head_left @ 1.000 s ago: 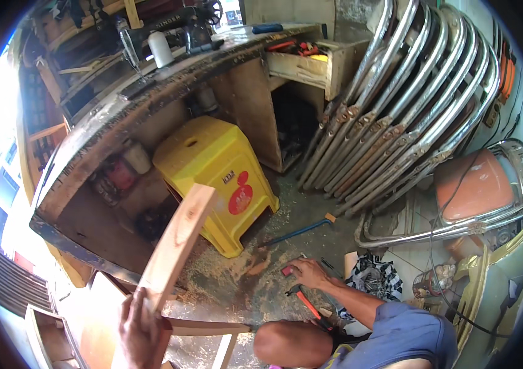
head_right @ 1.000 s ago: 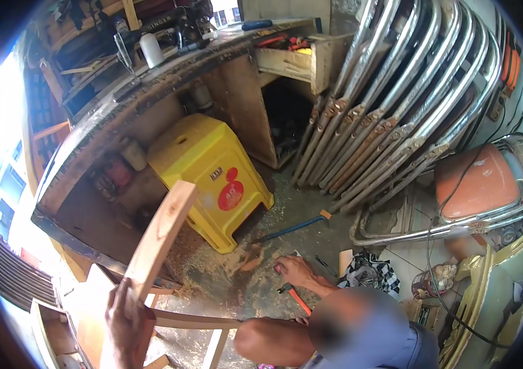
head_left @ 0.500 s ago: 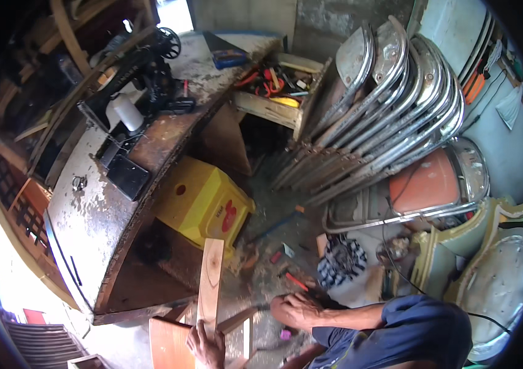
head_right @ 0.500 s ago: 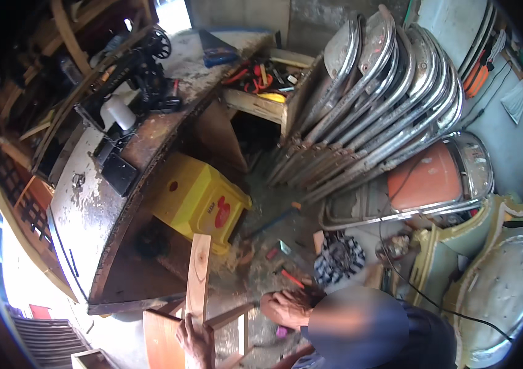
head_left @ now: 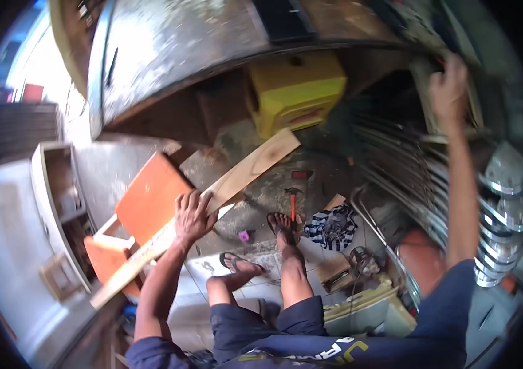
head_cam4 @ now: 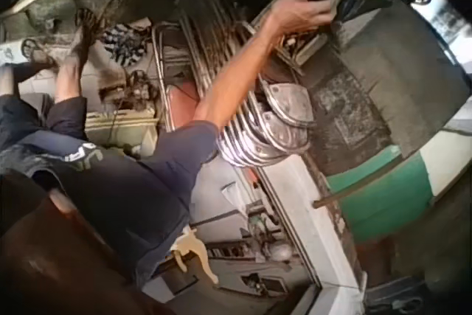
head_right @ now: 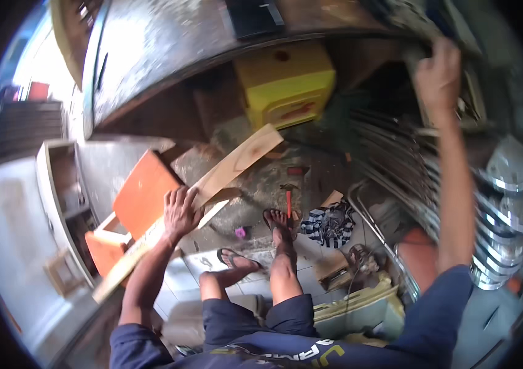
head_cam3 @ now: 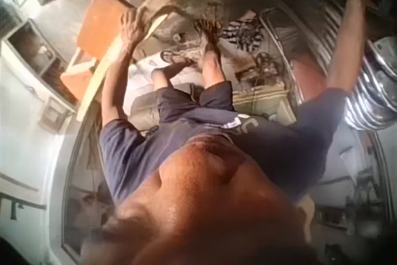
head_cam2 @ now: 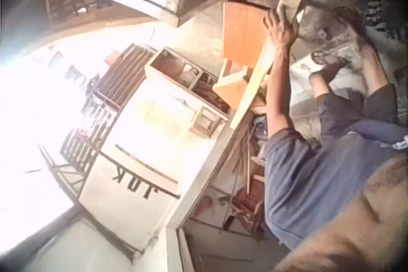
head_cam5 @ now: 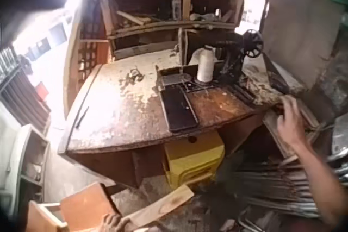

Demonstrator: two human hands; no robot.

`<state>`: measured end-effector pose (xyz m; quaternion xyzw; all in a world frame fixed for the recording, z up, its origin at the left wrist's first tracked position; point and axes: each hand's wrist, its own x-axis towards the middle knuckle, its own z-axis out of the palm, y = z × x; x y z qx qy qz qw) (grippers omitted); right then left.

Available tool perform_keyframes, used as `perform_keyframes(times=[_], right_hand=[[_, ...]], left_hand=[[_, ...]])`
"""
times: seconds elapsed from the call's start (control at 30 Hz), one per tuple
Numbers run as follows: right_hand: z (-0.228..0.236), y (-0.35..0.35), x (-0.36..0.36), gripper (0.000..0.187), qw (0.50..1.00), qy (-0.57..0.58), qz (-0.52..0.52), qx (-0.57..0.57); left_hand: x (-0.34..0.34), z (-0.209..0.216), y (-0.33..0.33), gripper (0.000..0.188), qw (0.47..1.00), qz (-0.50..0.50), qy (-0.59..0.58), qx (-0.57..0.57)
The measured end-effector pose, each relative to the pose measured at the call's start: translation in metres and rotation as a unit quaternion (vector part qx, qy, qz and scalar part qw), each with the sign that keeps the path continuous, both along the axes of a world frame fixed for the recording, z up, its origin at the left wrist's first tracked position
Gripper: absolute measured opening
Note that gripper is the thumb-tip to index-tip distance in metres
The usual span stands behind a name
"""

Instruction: The person measures a wooden board with a square, marks it with a pen, and cuts it using a hand saw. They then position the cut piece against a wooden frame on the floor and secure it by driving nails with a hammer.

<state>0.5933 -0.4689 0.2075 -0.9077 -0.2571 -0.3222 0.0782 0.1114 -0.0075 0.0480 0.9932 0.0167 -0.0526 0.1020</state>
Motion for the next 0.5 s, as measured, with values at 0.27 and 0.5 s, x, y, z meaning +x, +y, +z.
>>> perform_keyframes(times=[0.27, 0.5], right_hand=[[0.003, -0.077, 0.243, 0.065, 0.922, 0.203, -0.185, -0.272], [0.027, -0.083, 0.222, 0.050, 0.920, 0.201, -0.270, -0.199]], left_hand=[[-0.007, 0.011, -0.006, 0.067, 0.992, 0.067, -0.047, -0.093], [0.009, 0.013, -0.012, 0.062, 0.989, 0.074, -0.058, -0.114]])
